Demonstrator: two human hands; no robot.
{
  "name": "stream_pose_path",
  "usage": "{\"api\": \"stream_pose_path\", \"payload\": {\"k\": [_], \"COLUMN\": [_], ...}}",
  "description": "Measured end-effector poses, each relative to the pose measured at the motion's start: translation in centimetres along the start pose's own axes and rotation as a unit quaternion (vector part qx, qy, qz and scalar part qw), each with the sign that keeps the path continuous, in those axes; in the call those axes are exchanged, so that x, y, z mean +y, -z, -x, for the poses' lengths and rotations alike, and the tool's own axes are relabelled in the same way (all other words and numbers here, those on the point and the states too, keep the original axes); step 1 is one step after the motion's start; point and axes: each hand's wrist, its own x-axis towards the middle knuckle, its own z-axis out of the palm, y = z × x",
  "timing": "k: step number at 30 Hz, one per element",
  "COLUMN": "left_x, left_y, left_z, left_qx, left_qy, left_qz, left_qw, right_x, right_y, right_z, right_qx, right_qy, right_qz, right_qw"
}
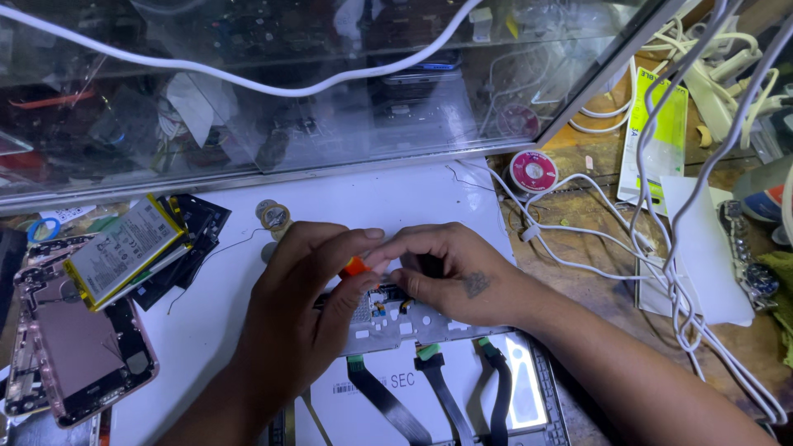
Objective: The person uses a screwdriver to manipulate components inside a disassembled tablet, adjusting ribbon cables and internal parts. They then place the back cover onto the device and briefly handle a smartphone before setting it aside.
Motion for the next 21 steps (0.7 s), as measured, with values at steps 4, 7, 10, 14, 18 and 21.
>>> {"api": "stream_pose_path", "payload": {"k": [4,7,10,14,18,21], "left_x": [1.0,1.3,1.5,1.4,1.3,1.4], "left_y": [-0.5,-0.4,-0.5,-0.5,-0.5,-0.6], "left_z": [-0.2,-0.2,-0.3,-0.2,-0.3,-0.2], "left_qx": [-0.004,-0.024,-0.042,-0.052,-0.062,-0.072], "left_qy": [0.009,0.025,0.038,0.034,0.026,0.032], "left_qz": [0.022,0.014,0.027,0.048,0.043,0.035], "left_qw": [1.000,0.999,0.998,0.997,0.997,0.996], "right_x": [0.5,0.8,0.7,0.5,0.8,1.1], "right_y": [0.6,0.6,0.8,0.6,0.6,0.6], "right_z": [-0.1,-0.2,-0.2,0.0,-0.1,0.0], "right_qx": [-0.046,-0.055,-0.048,-0.039,-0.029,-0.021], "right_qy": [0.028,0.045,0.059,0.039,0.030,0.027], "right_qz": [0.001,0.001,0.041,0.048,0.063,0.069], "right_qw": [0.999,0.997,0.996,0.997,0.997,0.997]}}
